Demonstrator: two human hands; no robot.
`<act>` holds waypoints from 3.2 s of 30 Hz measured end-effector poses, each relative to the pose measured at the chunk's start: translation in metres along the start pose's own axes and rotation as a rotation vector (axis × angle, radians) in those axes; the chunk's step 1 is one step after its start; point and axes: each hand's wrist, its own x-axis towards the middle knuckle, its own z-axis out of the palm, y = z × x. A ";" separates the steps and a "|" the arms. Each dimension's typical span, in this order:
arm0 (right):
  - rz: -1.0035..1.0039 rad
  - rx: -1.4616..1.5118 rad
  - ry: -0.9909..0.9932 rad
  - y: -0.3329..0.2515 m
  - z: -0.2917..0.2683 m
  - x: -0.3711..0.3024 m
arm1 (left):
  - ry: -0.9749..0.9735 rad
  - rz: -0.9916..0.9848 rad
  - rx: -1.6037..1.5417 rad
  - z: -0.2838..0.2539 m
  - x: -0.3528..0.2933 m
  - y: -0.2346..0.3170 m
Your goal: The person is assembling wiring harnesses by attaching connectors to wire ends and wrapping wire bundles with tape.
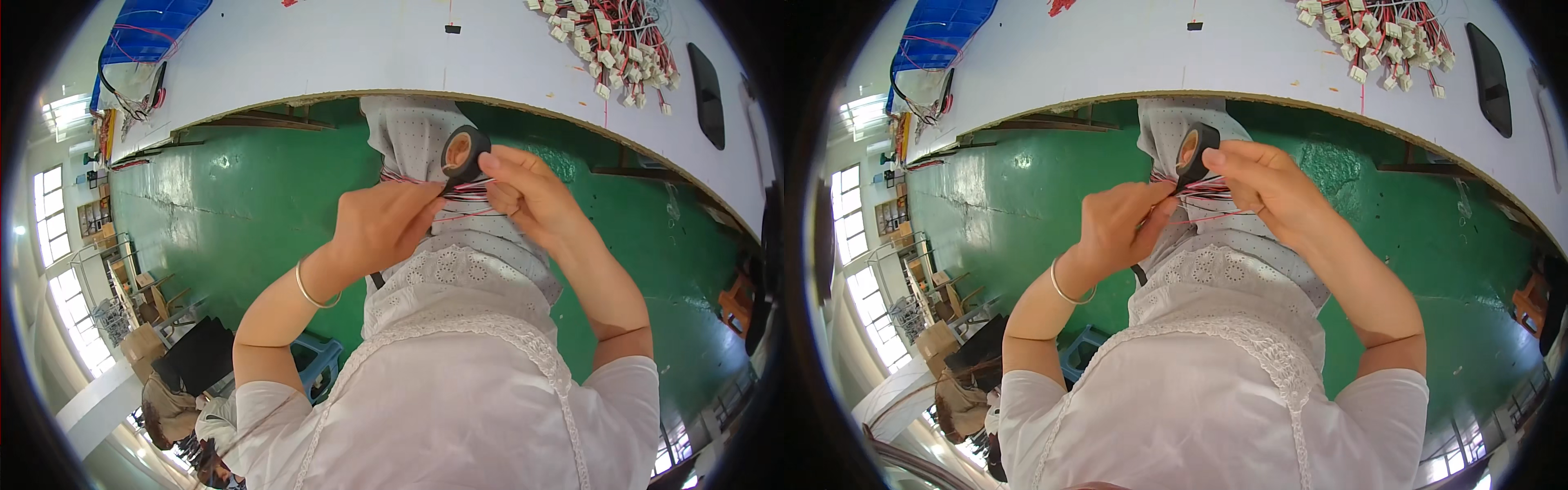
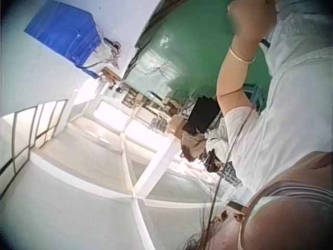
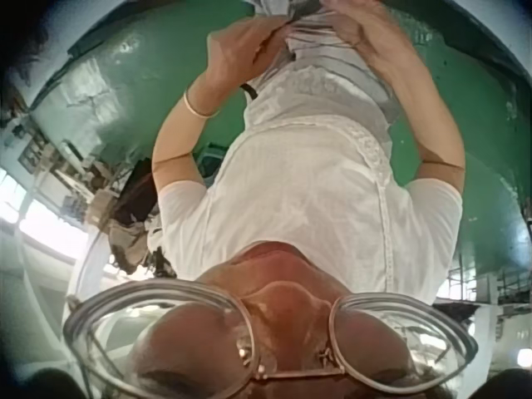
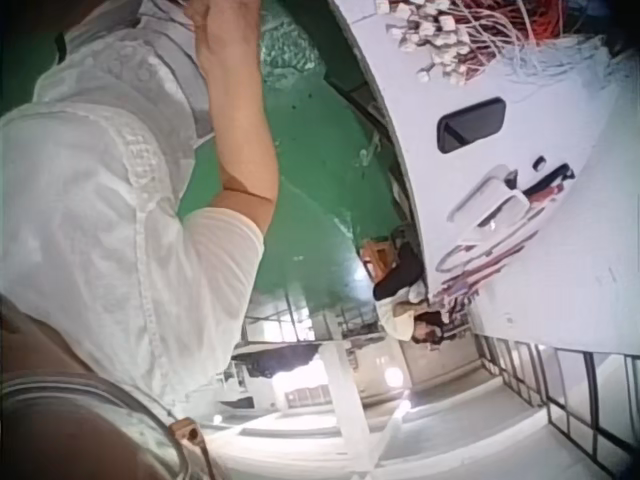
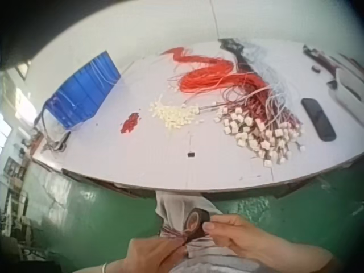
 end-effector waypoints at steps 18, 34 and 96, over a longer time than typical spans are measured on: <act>-0.461 -0.823 -0.033 -0.018 -0.023 -0.017 | -0.447 -0.498 -0.389 -0.010 0.030 0.014; -0.128 -0.172 -0.153 0.003 -0.015 -0.011 | -0.240 -0.702 -0.862 0.006 -0.011 0.002; -0.556 -0.995 -0.006 0.000 -0.009 -0.021 | -0.780 0.015 -0.170 -0.066 0.088 -0.023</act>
